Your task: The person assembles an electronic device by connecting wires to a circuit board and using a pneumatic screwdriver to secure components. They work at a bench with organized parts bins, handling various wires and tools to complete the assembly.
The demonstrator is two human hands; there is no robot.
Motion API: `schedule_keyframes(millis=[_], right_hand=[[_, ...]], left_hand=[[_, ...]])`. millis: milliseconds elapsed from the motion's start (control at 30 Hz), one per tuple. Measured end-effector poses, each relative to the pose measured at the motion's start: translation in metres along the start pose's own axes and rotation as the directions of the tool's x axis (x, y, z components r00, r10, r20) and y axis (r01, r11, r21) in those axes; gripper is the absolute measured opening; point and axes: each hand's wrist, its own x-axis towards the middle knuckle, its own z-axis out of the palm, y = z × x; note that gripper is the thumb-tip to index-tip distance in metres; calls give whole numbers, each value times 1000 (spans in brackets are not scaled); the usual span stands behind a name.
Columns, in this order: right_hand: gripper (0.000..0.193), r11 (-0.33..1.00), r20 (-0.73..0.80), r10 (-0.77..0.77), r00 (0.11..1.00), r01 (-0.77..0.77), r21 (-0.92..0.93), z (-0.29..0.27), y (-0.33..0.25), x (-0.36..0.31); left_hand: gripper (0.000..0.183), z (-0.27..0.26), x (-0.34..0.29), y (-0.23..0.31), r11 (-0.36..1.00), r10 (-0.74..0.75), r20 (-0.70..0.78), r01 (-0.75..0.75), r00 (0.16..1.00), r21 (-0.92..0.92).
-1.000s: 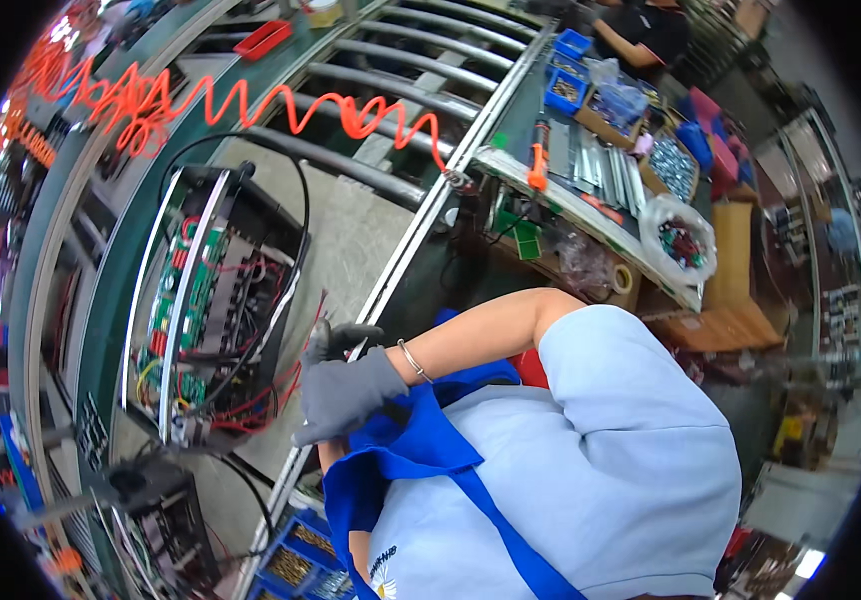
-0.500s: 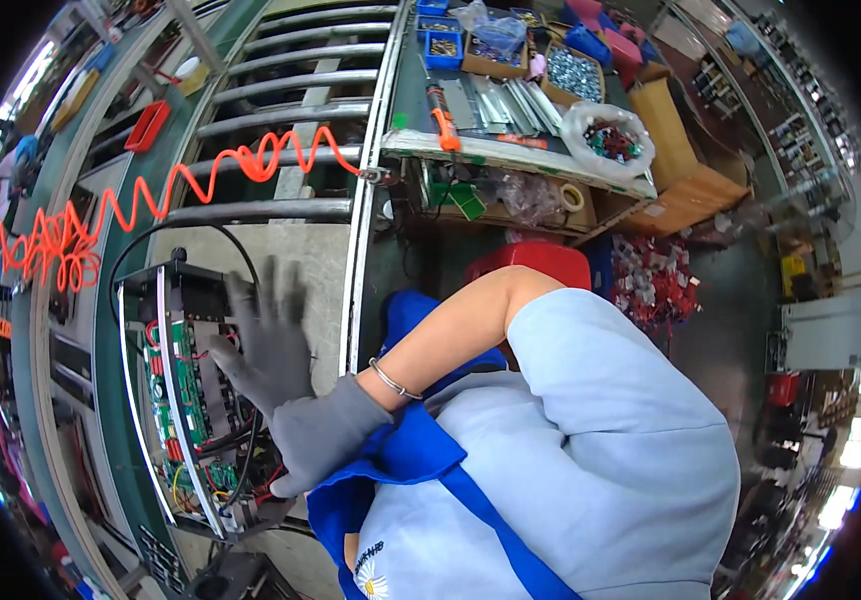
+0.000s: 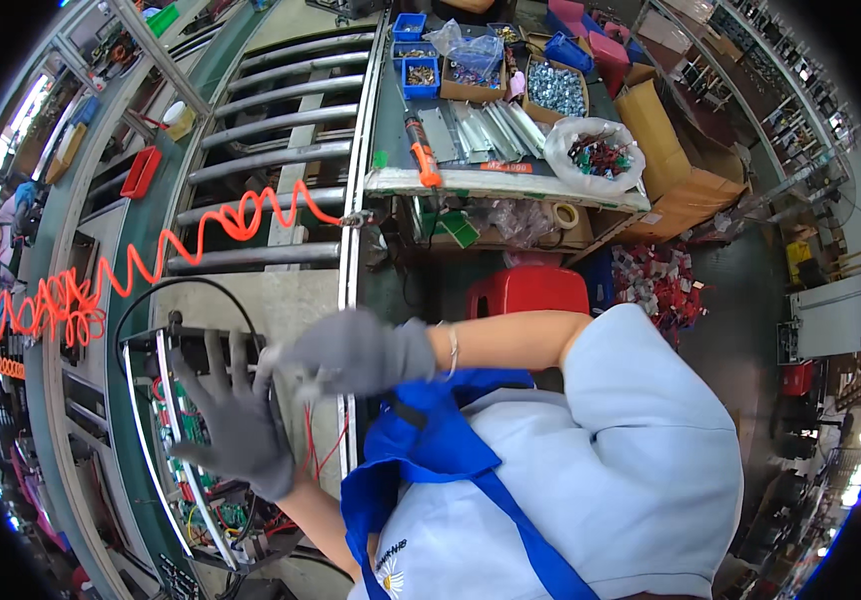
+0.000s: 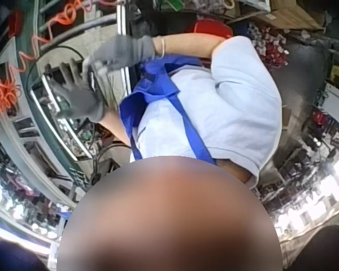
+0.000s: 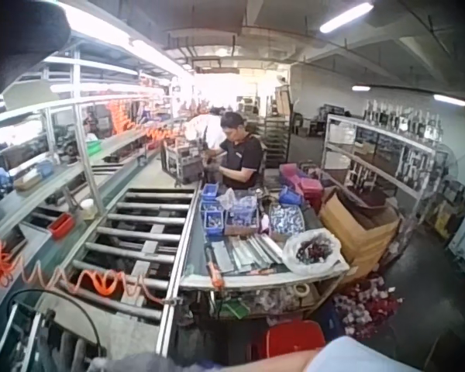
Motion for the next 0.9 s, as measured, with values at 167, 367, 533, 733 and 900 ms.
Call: schedule_keyframes(millis=[167, 367, 533, 733, 900], right_hand=[[44, 773, -307, 462, 832, -547, -321, -117, 123, -75], [60, 250, -637, 575, 513, -852, -460, -225, 281, -173], [92, -117, -700, 652, 290, -874, -472, -274, 324, -188], [107, -159, -533, 819, 214, -807, -569, -292, 320, -158], [133, -297, -588, 809, 19, -849, -436, -312, 333, -170]], left_hand=[[80, -23, -99, -18, 429, 439, -193, -16, 878, 903], [90, 15, -138, 75, -857, 499, 314, 513, 807, 43], [84, 1, -84, 112, -808, 478, 242, 531, 844, -256], [61, -52, -74, 111, -752, 642, -19, 624, 767, -211], [58, -33, -52, 105, -721, 681, -149, 692, 717, 32]])
